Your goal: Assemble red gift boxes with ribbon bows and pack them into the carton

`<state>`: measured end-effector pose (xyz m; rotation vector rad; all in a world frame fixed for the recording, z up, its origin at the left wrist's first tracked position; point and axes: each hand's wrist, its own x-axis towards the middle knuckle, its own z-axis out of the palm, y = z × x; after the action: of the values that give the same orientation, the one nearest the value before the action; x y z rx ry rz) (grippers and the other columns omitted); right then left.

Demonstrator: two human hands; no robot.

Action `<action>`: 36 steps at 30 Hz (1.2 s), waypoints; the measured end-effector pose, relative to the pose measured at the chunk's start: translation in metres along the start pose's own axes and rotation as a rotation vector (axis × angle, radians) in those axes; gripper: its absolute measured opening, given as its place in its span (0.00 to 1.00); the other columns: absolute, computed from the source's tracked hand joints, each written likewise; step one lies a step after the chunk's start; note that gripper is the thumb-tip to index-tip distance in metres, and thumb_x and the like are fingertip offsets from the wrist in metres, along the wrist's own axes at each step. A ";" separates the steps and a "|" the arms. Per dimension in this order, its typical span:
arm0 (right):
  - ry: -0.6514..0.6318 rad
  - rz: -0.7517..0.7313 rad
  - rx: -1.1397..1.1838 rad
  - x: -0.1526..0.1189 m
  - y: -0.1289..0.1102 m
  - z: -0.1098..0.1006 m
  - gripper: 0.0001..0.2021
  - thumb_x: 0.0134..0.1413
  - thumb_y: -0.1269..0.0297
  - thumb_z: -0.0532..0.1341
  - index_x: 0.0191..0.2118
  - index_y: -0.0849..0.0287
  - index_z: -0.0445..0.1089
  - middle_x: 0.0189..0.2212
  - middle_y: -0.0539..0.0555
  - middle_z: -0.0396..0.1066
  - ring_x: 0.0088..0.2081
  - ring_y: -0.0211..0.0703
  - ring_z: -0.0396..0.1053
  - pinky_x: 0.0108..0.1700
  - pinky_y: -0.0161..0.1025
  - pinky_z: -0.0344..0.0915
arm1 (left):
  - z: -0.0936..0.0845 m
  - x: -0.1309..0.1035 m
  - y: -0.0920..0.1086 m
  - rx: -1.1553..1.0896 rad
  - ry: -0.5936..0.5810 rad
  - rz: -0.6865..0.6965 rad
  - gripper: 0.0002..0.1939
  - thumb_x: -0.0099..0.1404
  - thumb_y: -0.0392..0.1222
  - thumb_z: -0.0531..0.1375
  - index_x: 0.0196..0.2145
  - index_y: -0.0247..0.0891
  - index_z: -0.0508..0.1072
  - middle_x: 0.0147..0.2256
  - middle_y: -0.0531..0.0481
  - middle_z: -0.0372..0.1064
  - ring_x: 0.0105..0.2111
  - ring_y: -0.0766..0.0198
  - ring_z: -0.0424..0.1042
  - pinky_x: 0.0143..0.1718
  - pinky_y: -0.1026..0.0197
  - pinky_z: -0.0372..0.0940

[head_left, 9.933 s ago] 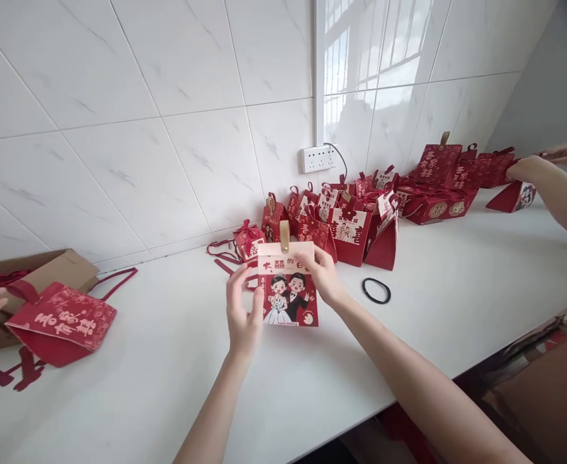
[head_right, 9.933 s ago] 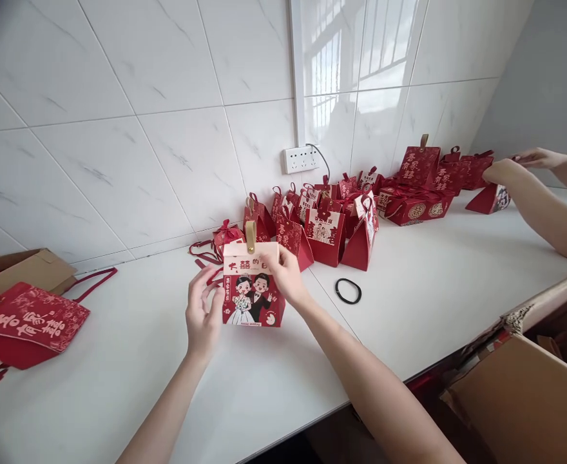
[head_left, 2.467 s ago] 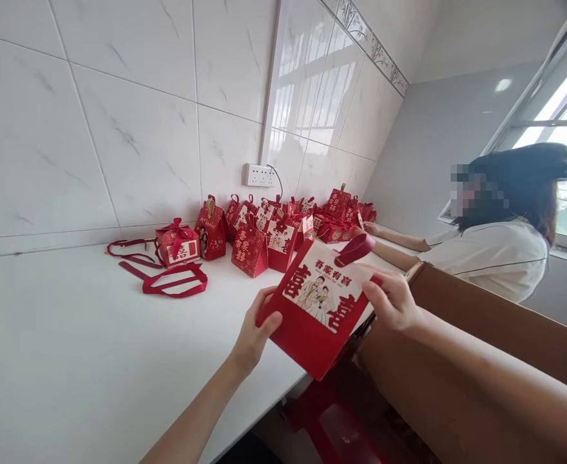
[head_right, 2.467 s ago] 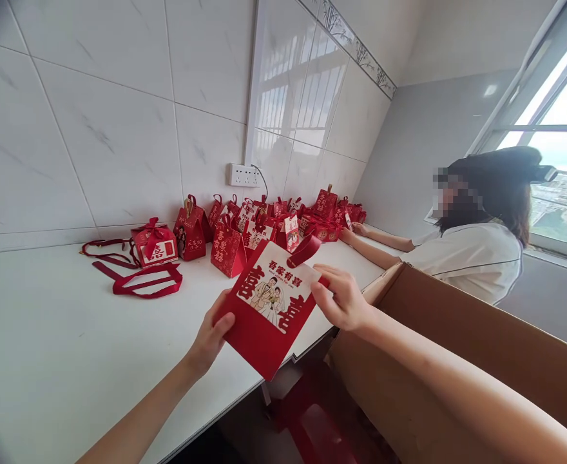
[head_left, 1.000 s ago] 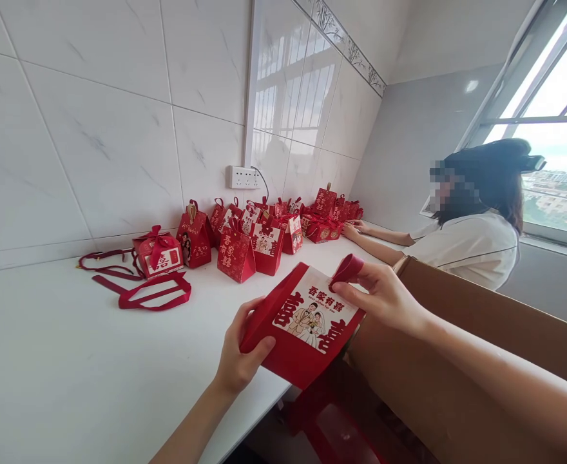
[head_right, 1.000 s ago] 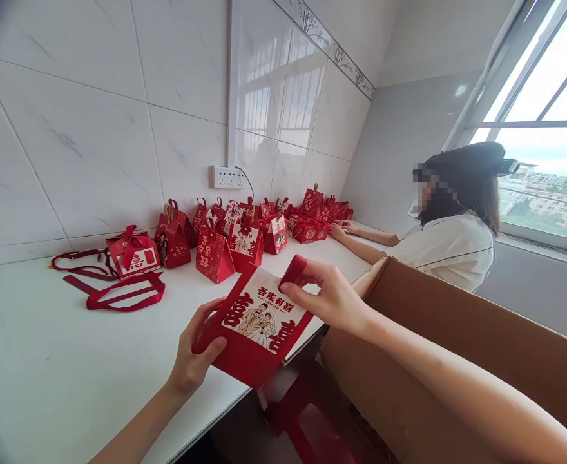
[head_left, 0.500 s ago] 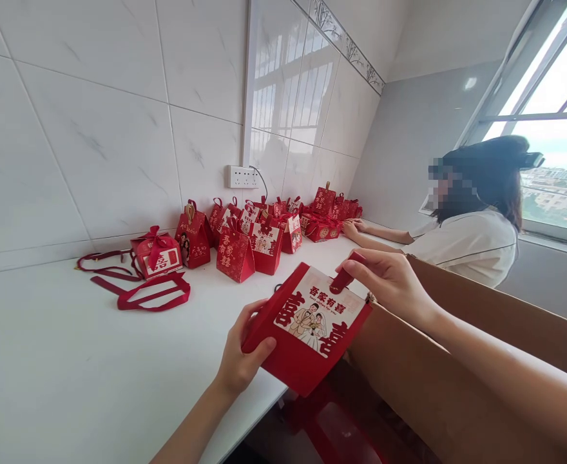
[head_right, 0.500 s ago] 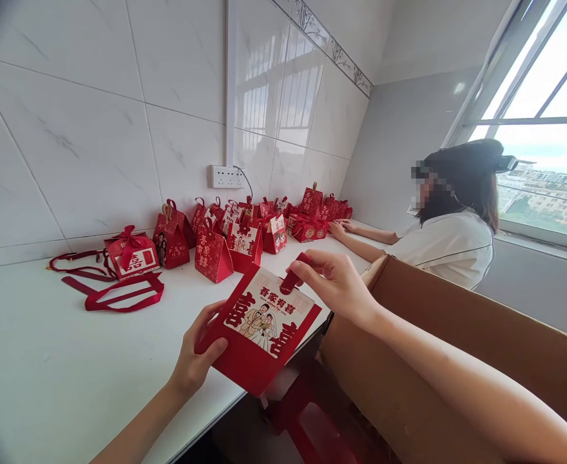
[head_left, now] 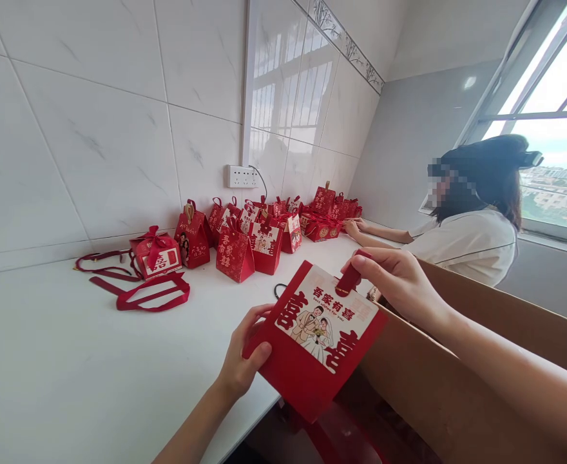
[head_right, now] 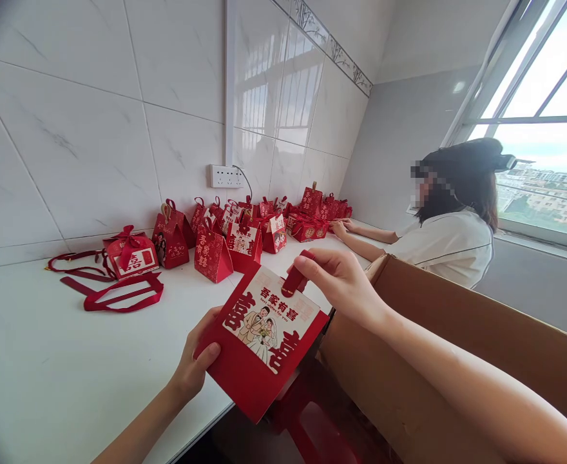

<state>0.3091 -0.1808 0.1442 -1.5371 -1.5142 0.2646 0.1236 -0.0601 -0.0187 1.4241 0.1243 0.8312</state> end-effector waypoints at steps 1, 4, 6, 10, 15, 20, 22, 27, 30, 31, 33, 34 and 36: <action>0.017 -0.003 -0.008 0.000 0.000 0.000 0.20 0.59 0.50 0.55 0.26 0.59 0.74 0.24 0.53 0.73 0.27 0.39 0.70 0.27 0.33 0.68 | 0.000 0.000 -0.001 0.071 0.019 0.042 0.28 0.58 0.54 0.59 0.53 0.43 0.60 0.49 0.41 0.66 0.47 0.48 0.69 0.41 0.52 0.71; 0.092 -0.035 -0.067 0.002 0.002 -0.002 0.19 0.57 0.49 0.56 0.29 0.58 0.74 0.25 0.53 0.73 0.28 0.39 0.70 0.28 0.33 0.67 | 0.001 -0.001 -0.005 0.395 0.091 0.241 0.34 0.56 0.41 0.61 0.58 0.45 0.55 0.51 0.42 0.61 0.49 0.52 0.66 0.47 0.51 0.68; 0.115 -0.072 -0.097 0.003 0.003 -0.004 0.16 0.55 0.49 0.59 0.31 0.56 0.74 0.26 0.52 0.72 0.30 0.41 0.70 0.31 0.35 0.68 | 0.001 -0.001 -0.009 0.612 0.156 0.395 0.37 0.55 0.35 0.61 0.60 0.46 0.52 0.51 0.42 0.58 0.50 0.52 0.64 0.47 0.51 0.68; 0.093 -0.197 -0.072 0.005 0.006 -0.005 0.12 0.53 0.50 0.61 0.33 0.53 0.75 0.34 0.54 0.73 0.39 0.46 0.71 0.41 0.41 0.70 | -0.002 0.004 -0.015 0.876 0.395 0.712 0.37 0.53 0.30 0.62 0.58 0.47 0.53 0.50 0.44 0.55 0.55 0.51 0.59 0.51 0.47 0.66; 0.071 -0.269 -0.041 0.008 0.012 -0.005 0.13 0.53 0.49 0.61 0.30 0.52 0.76 0.39 0.56 0.71 0.46 0.48 0.69 0.46 0.45 0.70 | -0.010 0.008 -0.016 0.926 0.565 0.803 0.33 0.52 0.28 0.64 0.51 0.49 0.57 0.50 0.47 0.54 0.57 0.52 0.56 0.54 0.44 0.63; 0.052 -0.264 -0.079 0.008 0.008 -0.012 0.15 0.54 0.48 0.60 0.31 0.52 0.77 0.32 0.55 0.73 0.41 0.48 0.70 0.46 0.46 0.69 | -0.010 0.003 -0.003 0.793 0.209 0.561 0.37 0.52 0.36 0.64 0.58 0.47 0.54 0.48 0.43 0.63 0.47 0.52 0.67 0.42 0.52 0.70; 0.041 -0.263 -0.129 0.002 0.003 -0.019 0.15 0.54 0.49 0.60 0.30 0.52 0.77 0.30 0.54 0.73 0.39 0.48 0.71 0.45 0.47 0.69 | -0.007 -0.001 0.000 0.674 0.002 0.455 0.36 0.53 0.39 0.62 0.58 0.45 0.56 0.47 0.43 0.67 0.43 0.52 0.70 0.40 0.53 0.70; 0.057 -0.275 -0.203 -0.028 -0.017 -0.051 0.12 0.55 0.53 0.60 0.30 0.52 0.76 0.28 0.52 0.74 0.34 0.44 0.72 0.40 0.45 0.71 | 0.002 -0.011 -0.013 0.610 -0.211 0.220 0.37 0.53 0.42 0.61 0.61 0.47 0.56 0.49 0.43 0.70 0.45 0.47 0.71 0.42 0.49 0.70; 0.339 -0.185 -0.287 -0.050 -0.024 -0.087 0.12 0.56 0.55 0.59 0.29 0.54 0.75 0.27 0.51 0.74 0.28 0.38 0.71 0.29 0.36 0.70 | 0.006 -0.014 -0.024 0.743 -0.178 0.115 0.28 0.56 0.44 0.59 0.55 0.51 0.64 0.48 0.47 0.71 0.43 0.50 0.72 0.44 0.52 0.70; 0.435 -0.130 -0.329 -0.057 -0.023 -0.101 0.12 0.56 0.55 0.60 0.29 0.56 0.74 0.26 0.51 0.74 0.27 0.36 0.71 0.25 0.34 0.68 | 0.008 -0.014 -0.027 0.770 -0.133 0.084 0.23 0.58 0.45 0.58 0.52 0.51 0.66 0.47 0.48 0.71 0.42 0.52 0.72 0.45 0.52 0.70; 0.578 0.029 -0.417 -0.070 -0.018 -0.131 0.14 0.55 0.55 0.59 0.29 0.59 0.74 0.26 0.52 0.74 0.24 0.34 0.70 0.21 0.30 0.62 | 0.012 -0.009 -0.032 0.801 -0.038 0.048 0.18 0.60 0.48 0.55 0.49 0.50 0.69 0.45 0.48 0.71 0.41 0.54 0.72 0.45 0.54 0.69; 0.629 0.123 -0.454 -0.076 -0.013 -0.146 0.15 0.55 0.55 0.58 0.29 0.61 0.74 0.26 0.53 0.74 0.24 0.33 0.70 0.20 0.30 0.60 | 0.017 -0.004 -0.035 0.815 -0.012 0.037 0.18 0.61 0.49 0.55 0.49 0.49 0.69 0.46 0.48 0.70 0.41 0.54 0.72 0.44 0.54 0.70; 0.719 0.304 -0.516 -0.087 0.002 -0.173 0.17 0.55 0.55 0.57 0.29 0.64 0.73 0.27 0.55 0.74 0.24 0.34 0.70 0.21 0.31 0.59 | 0.030 0.013 -0.041 0.837 0.001 0.019 0.20 0.62 0.50 0.54 0.51 0.47 0.66 0.49 0.47 0.67 0.42 0.53 0.71 0.38 0.56 0.71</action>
<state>0.4144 -0.3340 0.1982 -1.9764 -0.7996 -0.5077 0.1673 -0.0741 -0.0441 2.2048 0.5039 0.8314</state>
